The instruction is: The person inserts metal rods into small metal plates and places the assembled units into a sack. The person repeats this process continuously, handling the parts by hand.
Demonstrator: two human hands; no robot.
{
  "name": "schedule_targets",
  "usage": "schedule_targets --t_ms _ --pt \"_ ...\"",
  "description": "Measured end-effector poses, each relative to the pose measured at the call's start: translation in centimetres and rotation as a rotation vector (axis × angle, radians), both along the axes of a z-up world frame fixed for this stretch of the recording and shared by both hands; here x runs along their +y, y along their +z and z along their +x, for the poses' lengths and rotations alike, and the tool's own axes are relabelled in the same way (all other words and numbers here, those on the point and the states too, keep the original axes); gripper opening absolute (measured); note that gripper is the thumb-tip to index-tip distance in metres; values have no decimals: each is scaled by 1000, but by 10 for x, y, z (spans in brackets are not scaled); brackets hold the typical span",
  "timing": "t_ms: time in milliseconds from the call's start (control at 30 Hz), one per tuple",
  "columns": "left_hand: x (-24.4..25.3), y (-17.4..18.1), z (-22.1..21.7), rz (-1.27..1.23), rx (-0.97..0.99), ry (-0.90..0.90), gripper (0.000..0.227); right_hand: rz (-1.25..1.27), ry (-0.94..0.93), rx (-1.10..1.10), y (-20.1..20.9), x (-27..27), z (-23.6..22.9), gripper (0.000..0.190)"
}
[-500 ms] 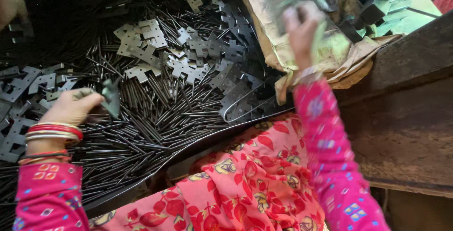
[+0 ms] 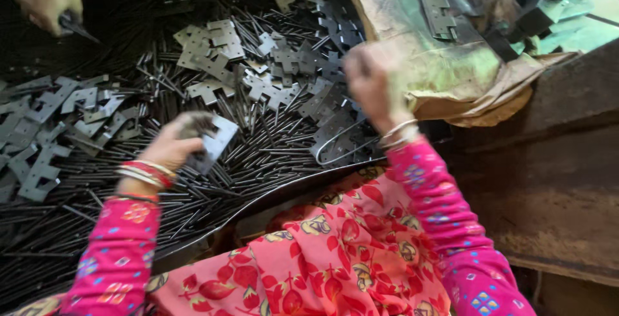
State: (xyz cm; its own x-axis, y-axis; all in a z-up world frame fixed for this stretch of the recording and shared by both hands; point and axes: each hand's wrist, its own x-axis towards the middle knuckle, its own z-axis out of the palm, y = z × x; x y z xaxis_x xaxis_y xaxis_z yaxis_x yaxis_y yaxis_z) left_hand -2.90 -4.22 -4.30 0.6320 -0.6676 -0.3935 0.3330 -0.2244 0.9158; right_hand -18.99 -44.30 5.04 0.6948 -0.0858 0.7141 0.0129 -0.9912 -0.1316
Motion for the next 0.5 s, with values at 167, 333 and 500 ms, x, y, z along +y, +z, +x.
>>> schedule_targets --t_ms 167,333,500 --pt "-7 -4 -10 -599 370 39 41 194 34 509 -48 70 58 24" --pt "13 36 0 -521 202 230 35 145 12 679 -91 98 105 53" --pt "16 44 2 251 -565 227 34 194 -52 714 -81 106 96 41"
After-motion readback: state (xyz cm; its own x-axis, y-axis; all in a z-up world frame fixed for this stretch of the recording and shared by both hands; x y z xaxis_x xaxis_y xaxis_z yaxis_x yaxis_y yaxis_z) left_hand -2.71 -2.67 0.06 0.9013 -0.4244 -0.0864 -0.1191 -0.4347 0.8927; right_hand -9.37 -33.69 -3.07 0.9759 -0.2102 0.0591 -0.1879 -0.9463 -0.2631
